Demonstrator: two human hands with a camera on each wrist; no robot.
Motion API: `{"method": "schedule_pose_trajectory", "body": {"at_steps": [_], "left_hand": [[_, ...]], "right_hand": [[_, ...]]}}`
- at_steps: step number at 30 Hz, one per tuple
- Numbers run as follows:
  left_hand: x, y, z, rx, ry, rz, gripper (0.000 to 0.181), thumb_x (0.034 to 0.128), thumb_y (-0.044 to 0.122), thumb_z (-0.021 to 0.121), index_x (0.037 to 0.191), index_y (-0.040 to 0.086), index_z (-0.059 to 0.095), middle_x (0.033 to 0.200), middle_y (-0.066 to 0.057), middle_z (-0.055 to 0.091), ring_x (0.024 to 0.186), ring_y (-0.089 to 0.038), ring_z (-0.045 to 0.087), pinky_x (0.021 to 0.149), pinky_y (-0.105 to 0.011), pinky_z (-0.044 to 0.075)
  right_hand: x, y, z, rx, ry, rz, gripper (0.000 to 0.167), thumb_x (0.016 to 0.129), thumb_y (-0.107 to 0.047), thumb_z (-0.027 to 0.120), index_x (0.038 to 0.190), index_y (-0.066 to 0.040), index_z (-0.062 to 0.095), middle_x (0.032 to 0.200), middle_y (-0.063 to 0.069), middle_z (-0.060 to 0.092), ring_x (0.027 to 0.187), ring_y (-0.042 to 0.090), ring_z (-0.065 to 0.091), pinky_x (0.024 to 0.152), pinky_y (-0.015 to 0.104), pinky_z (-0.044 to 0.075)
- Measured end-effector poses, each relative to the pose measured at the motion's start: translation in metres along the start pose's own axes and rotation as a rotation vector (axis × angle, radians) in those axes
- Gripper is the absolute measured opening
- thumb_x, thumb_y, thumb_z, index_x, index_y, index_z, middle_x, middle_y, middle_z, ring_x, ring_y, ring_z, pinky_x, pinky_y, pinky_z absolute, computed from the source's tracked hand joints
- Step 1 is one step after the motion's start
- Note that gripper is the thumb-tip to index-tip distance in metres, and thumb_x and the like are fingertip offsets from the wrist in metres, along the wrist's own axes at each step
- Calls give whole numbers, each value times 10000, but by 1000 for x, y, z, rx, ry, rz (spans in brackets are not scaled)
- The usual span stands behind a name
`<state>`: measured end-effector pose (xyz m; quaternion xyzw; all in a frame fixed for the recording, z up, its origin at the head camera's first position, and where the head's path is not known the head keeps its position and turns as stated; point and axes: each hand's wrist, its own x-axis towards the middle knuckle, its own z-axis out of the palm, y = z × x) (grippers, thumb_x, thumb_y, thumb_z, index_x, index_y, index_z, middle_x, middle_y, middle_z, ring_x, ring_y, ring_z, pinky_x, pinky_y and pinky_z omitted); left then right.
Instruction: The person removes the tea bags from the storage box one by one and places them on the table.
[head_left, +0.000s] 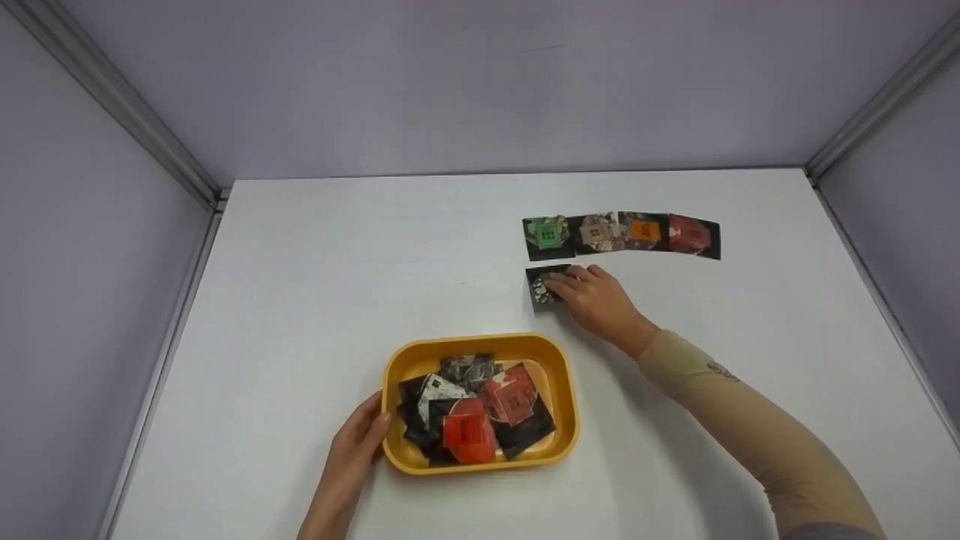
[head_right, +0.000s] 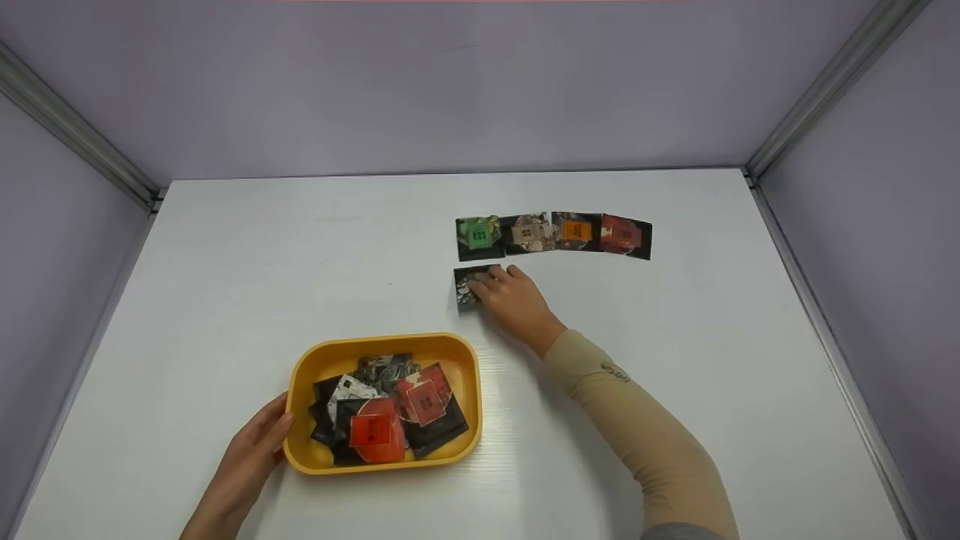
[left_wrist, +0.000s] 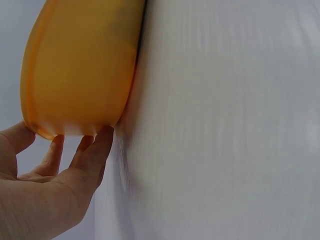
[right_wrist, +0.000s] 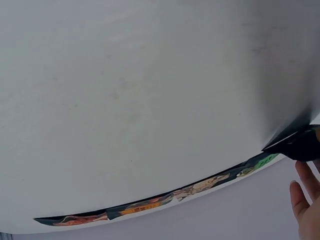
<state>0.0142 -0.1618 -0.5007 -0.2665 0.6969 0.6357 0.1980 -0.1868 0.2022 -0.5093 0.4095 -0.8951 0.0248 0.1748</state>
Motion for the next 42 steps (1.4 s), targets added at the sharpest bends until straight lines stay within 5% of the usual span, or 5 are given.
{"method": "schedule_pose_trajectory", "body": {"at_steps": [10,21,33,42], "left_hand": [[-1,-1,2,-7,-6,29,803,920,563,622,1523,96,373,1585,-154,315,1438,-315,324,1120,-470,363],[-1,-1,0,-7,0,28,805,934,550,608,1530,75,350,1592,-173,290,1437,-335,320,1122,-470,357],[-1,-2,-1,12,3,29,793,937,541,609,1524,69,361,1590,-172,295,1446,-330,304,1126,-463,351],[-1,-1,-1,34,6,25,805,935,557,599,1529,71,353,1589,-178,293,1441,-341,310,1120,-466,357]], "right_hand": [[-7,-3,2,67,-158,84,443,934,-273,692,1316,-56,630,1309,151,631,1135,346,618,932,514,517],[-10,-6,2,115,-297,155,509,991,-313,605,1438,-85,519,1453,149,508,1234,359,546,971,536,488],[2,-17,-22,102,-185,189,440,964,-106,632,1393,-75,538,1441,133,522,1206,329,570,969,522,496],[13,-39,-63,95,-134,45,529,895,-63,718,1390,-96,534,1451,106,516,1244,293,549,1025,491,466]]}}
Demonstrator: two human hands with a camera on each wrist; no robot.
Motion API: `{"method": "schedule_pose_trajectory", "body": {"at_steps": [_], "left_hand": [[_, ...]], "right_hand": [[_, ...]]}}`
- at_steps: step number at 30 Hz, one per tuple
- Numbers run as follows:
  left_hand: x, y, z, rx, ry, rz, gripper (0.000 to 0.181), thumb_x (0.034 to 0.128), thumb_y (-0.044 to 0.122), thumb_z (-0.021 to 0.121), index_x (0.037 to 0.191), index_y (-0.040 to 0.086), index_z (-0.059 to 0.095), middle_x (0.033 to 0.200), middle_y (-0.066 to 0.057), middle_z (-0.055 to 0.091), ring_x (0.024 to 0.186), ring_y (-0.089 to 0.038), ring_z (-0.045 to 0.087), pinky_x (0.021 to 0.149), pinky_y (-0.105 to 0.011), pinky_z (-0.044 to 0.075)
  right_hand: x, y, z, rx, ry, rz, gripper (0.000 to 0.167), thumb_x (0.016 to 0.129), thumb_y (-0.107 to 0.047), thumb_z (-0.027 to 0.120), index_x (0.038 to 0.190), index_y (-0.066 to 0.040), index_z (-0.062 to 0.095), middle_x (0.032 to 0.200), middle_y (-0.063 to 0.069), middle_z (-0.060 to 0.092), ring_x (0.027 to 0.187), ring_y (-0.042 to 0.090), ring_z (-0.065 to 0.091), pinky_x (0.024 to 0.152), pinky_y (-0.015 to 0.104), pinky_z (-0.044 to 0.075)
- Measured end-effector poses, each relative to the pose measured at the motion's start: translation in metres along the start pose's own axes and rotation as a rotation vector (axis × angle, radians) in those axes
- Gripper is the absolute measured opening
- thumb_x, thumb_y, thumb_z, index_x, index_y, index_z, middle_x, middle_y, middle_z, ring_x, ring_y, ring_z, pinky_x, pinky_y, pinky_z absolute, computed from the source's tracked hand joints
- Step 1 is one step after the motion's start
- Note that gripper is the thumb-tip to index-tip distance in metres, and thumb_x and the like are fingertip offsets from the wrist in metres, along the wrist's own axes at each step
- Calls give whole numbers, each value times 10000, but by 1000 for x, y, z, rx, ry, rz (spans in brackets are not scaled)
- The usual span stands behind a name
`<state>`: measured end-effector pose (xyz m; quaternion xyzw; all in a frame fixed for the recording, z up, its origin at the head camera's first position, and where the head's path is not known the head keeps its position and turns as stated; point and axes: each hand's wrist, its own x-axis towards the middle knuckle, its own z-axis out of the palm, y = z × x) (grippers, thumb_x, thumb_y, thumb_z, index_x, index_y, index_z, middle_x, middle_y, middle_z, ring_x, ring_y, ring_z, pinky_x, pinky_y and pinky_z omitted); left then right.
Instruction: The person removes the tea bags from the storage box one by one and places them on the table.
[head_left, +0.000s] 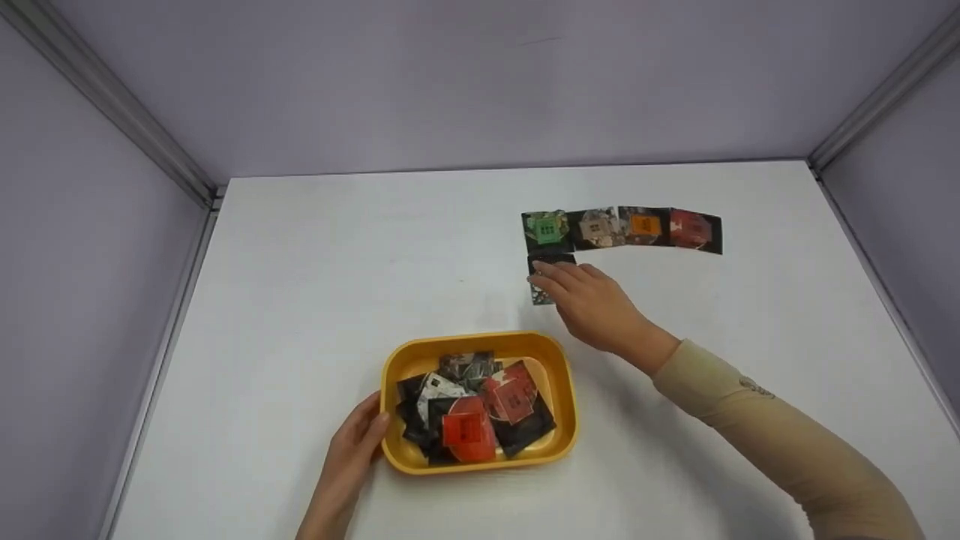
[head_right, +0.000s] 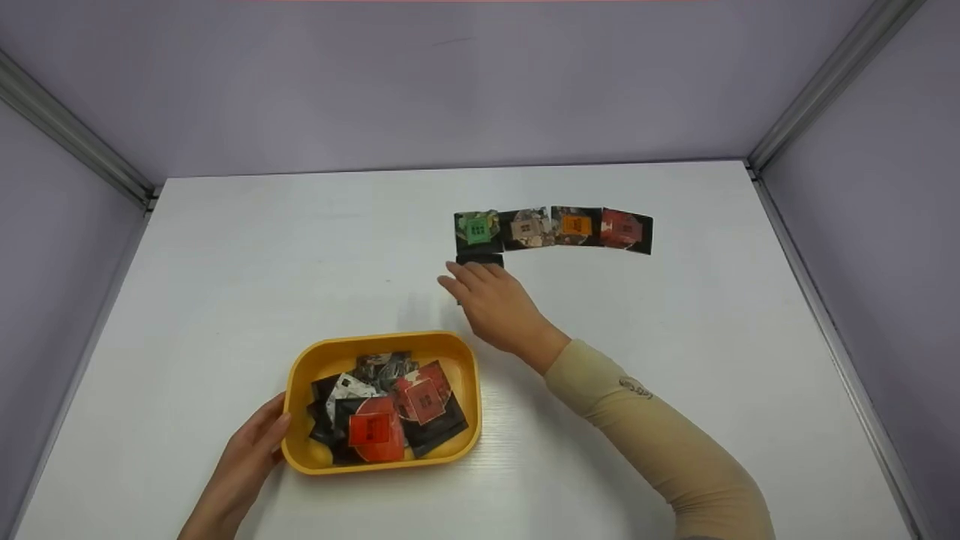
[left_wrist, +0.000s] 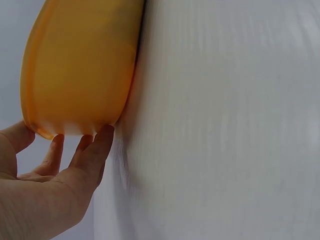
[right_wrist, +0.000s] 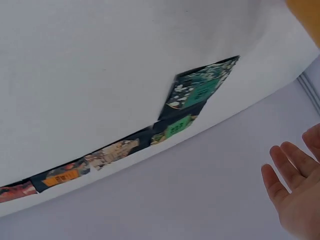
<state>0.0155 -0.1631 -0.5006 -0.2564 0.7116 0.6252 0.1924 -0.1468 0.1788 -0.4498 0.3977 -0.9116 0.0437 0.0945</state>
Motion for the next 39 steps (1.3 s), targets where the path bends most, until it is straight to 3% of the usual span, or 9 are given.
{"method": "schedule_pose_trajectory", "body": {"at_steps": [10,21,26,29,34,39], "left_hand": [[1,1,1,-6,1,2,773,941,536,606,1519,81,372,1588,-152,312,1454,-317,291,1132,-457,340],[0,1,2,-24,-10,-6,812,919,573,610,1526,92,366,1590,-152,306,1448,-321,303,1126,-466,351],[-1,0,3,-25,-7,2,759,945,532,602,1521,93,376,1580,-150,328,1439,-313,325,1122,-459,358],[-1,0,3,-18,-4,18,754,952,528,594,1520,83,376,1573,-161,337,1429,-322,340,1118,-464,364],[-2,-2,3,-28,-6,75,768,948,514,610,1514,50,377,1563,-179,348,1425,-330,346,1120,-463,360],[-2,-1,2,-22,6,42,778,937,529,620,1515,66,379,1575,-171,328,1437,-334,324,1125,-469,350]], "right_hand": [[-6,-40,-22,-29,-80,-277,530,909,-182,727,1395,-129,525,1472,87,503,1257,261,540,1043,426,458],[-3,-81,-17,-122,-173,-552,453,971,-193,636,1406,-142,522,1475,79,496,1323,228,477,1061,360,419],[-3,-92,-11,-184,-214,-671,449,1012,-263,569,1447,-166,507,1477,45,498,1288,197,502,956,310,437],[-1,-97,-7,-234,-251,-741,493,998,-269,595,1472,-186,484,1504,26,469,1298,194,489,969,303,428],[4,-106,1,-265,-311,-818,492,1018,-264,564,1495,-217,455,1536,9,427,1349,192,440,1077,328,392],[9,-115,11,-190,-358,-848,510,1031,-334,522,1514,-204,425,1558,3,394,1389,189,395,1122,338,337]]}}
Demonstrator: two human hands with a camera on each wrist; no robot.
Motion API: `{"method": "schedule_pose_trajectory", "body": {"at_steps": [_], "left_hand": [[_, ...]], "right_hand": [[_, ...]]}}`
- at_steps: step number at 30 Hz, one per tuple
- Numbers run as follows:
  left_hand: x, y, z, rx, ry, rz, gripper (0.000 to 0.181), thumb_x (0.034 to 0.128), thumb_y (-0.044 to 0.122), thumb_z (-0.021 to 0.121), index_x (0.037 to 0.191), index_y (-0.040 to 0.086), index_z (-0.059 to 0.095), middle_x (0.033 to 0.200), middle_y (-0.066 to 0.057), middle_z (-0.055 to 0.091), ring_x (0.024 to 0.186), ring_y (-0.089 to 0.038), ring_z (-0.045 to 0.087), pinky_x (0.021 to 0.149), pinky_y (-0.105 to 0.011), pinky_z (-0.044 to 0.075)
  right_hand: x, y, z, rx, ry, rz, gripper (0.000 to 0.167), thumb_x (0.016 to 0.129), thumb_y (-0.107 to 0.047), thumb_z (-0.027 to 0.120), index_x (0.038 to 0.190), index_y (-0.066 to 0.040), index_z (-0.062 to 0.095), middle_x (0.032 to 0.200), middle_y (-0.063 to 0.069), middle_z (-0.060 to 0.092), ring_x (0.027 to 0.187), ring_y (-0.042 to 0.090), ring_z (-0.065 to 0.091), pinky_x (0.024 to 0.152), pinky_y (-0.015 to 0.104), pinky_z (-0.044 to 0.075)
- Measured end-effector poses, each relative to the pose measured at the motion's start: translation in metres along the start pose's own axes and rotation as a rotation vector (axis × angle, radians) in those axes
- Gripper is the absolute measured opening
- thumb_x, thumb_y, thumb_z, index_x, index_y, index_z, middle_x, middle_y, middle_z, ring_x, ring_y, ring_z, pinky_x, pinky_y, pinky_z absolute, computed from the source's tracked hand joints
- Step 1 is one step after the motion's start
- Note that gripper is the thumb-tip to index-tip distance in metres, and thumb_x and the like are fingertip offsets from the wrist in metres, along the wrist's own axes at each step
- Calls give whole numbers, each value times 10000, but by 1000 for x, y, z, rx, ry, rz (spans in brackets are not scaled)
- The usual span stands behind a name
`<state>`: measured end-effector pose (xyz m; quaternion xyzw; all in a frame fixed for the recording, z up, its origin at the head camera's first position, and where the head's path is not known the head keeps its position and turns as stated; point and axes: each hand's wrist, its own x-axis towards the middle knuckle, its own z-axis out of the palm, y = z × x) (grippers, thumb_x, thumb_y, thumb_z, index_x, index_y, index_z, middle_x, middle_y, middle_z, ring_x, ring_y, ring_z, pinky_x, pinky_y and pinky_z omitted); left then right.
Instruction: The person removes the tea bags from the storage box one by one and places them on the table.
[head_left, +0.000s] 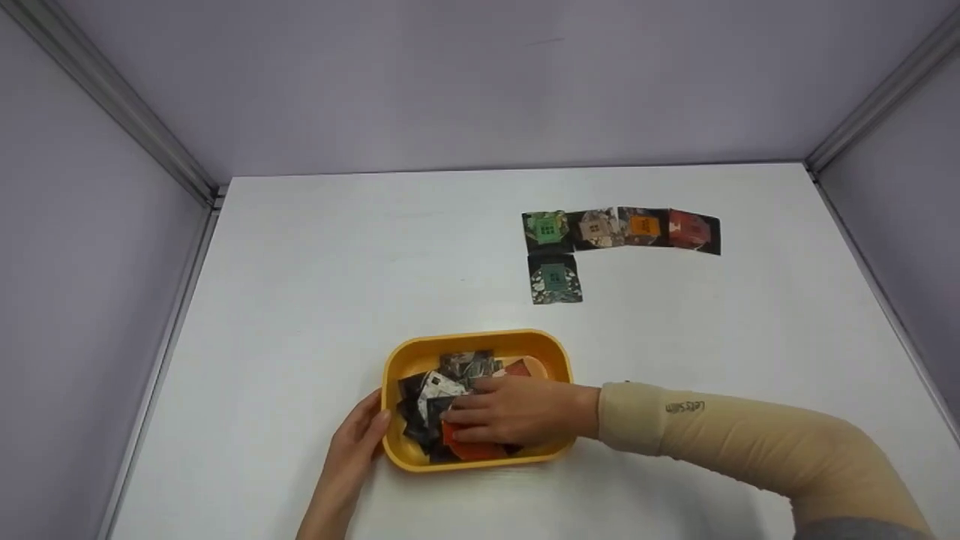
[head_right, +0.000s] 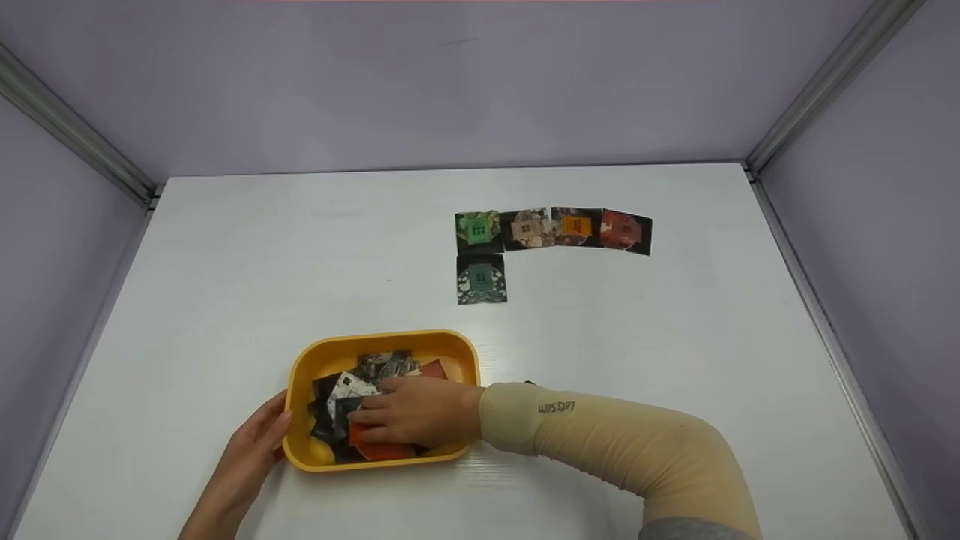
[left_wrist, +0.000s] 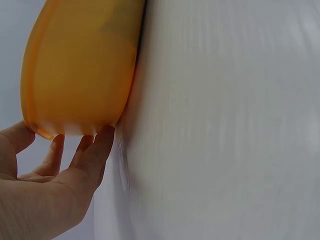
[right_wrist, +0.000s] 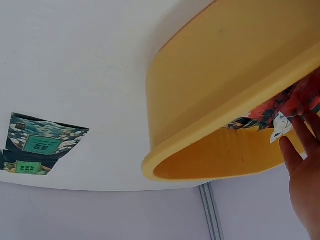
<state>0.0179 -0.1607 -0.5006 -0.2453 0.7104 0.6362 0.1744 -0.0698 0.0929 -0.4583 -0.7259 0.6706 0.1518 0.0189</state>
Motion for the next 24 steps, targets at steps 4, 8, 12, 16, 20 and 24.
{"method": "schedule_pose_trajectory", "body": {"at_steps": [4,8,12,16,20,24], "left_hand": [[0,1,0,0,0,-21,770,943,526,612,1521,76,373,1581,-170,315,1439,-338,317,1125,-478,348],[0,2,0,0,2,-28,772,940,535,610,1521,85,376,1582,-167,317,1437,-335,321,1123,-471,353],[1,2,-1,4,5,-40,790,926,565,610,1518,94,383,1584,-160,315,1435,-330,326,1120,-465,360],[1,1,-1,-1,6,-46,782,926,565,612,1517,104,389,1583,-152,322,1430,-321,338,1116,-466,370],[1,0,0,0,3,-44,791,926,571,608,1521,103,380,1586,-154,314,1436,-323,327,1119,-463,365],[0,0,-1,-21,-10,-21,813,923,566,614,1519,71,370,1585,-174,306,1436,-331,324,1121,-471,359]], "right_hand": [[3,-1,2,36,-33,-3,594,1005,-446,538,1534,-219,389,1588,-13,339,1425,184,344,1156,341,288],[5,-2,2,41,-56,8,615,998,-465,550,1539,-229,377,1593,-22,330,1430,181,330,1150,352,299],[10,-3,1,42,-73,16,598,996,-397,587,1533,-233,380,1585,-27,343,1424,179,332,1147,361,311],[15,-5,1,30,-53,13,567,985,-286,632,1504,-232,409,1549,-27,398,1380,175,378,1137,356,329],[20,-5,1,25,-29,2,567,967,-269,659,1485,-223,434,1521,-28,436,1339,173,410,1125,342,338],[22,-6,1,-11,-32,-2,556,977,-301,632,1493,-231,434,1525,-39,436,1340,170,412,1104,333,345]]}}
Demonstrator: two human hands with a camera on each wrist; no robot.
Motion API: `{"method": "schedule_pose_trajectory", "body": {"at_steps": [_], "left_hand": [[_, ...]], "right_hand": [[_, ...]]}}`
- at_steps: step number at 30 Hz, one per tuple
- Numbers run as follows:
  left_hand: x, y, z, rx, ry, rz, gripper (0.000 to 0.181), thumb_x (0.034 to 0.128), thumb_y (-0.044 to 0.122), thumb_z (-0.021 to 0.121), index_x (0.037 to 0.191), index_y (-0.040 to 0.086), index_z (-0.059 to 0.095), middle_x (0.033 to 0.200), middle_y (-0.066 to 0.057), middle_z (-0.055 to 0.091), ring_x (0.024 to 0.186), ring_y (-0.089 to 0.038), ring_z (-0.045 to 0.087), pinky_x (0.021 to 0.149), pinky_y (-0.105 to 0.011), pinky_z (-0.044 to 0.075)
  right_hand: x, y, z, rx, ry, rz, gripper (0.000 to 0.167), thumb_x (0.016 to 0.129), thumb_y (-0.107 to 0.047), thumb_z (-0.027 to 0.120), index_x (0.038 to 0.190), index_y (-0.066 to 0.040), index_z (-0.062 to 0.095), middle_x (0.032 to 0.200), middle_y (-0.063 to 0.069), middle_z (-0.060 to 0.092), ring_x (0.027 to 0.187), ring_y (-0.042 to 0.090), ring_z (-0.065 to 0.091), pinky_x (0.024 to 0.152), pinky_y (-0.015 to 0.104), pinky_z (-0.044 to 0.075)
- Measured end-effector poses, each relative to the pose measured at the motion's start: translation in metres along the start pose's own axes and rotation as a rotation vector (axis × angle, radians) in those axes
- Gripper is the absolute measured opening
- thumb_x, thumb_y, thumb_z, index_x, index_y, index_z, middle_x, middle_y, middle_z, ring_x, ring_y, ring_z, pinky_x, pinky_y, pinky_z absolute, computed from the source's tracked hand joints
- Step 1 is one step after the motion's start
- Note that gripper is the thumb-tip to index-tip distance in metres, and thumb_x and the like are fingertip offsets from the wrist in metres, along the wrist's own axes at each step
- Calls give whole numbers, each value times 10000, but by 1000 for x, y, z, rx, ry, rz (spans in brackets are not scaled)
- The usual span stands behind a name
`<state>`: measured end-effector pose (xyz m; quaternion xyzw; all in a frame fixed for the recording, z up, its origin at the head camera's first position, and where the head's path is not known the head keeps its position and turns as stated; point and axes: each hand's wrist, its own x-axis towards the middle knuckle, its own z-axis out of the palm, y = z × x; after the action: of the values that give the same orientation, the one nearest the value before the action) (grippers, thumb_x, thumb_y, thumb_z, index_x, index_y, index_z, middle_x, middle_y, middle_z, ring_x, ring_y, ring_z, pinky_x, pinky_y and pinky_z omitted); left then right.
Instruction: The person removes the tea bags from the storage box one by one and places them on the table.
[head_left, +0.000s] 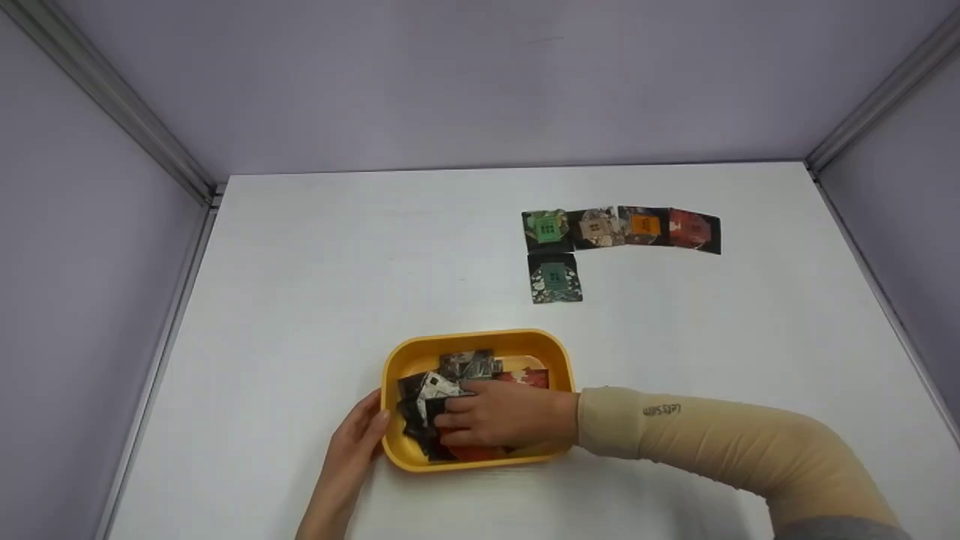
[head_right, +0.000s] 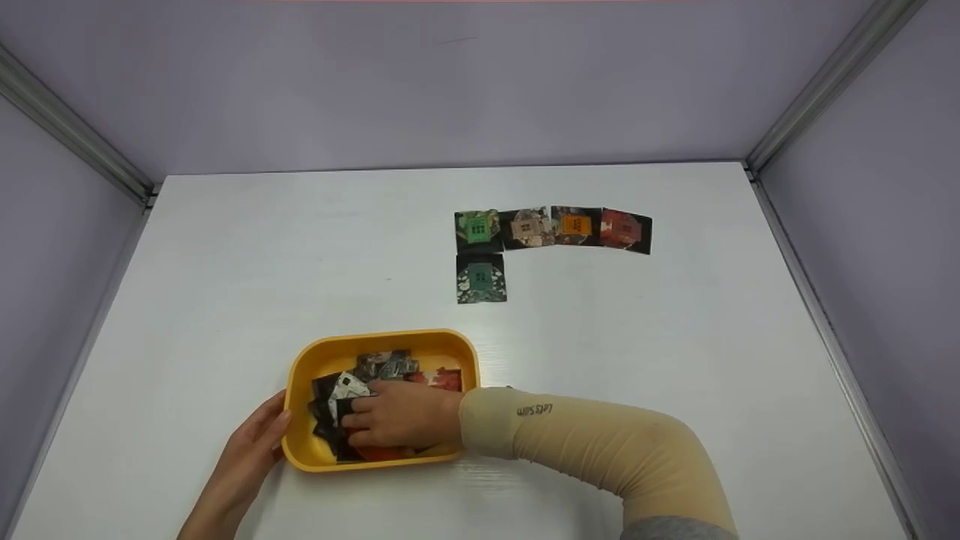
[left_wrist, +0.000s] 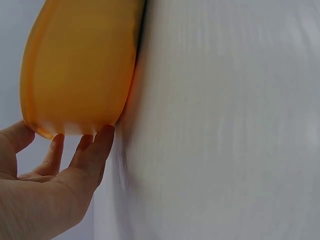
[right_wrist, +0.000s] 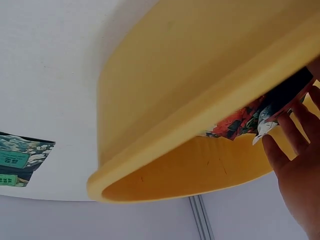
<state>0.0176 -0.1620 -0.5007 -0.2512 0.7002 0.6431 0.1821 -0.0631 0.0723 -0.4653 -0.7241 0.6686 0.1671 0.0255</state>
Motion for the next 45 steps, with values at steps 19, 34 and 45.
{"method": "schedule_pose_trajectory", "body": {"at_steps": [19,34,45], "left_hand": [[0,3,-1,11,-6,-30,808,925,569,611,1517,74,372,1585,-161,312,1440,-322,318,1125,-455,355],[1,3,-1,40,2,-11,760,954,528,593,1523,77,368,1581,-173,315,1439,-342,317,1121,-465,352],[0,3,-1,29,-14,-33,789,936,560,599,1526,89,366,1591,-162,300,1439,-337,317,1117,-468,359]], "right_hand": [[5,4,-9,-62,76,-26,367,1030,-203,535,1394,-246,566,1411,-70,561,1204,138,500,940,273,418],[-26,2,-29,-118,284,138,376,1015,-201,566,1391,-189,588,1408,-22,573,1206,162,543,976,308,444],[-79,1,-25,-173,398,353,531,892,-150,747,1392,-100,574,1352,85,614,1148,237,594,945,374,491]]}}
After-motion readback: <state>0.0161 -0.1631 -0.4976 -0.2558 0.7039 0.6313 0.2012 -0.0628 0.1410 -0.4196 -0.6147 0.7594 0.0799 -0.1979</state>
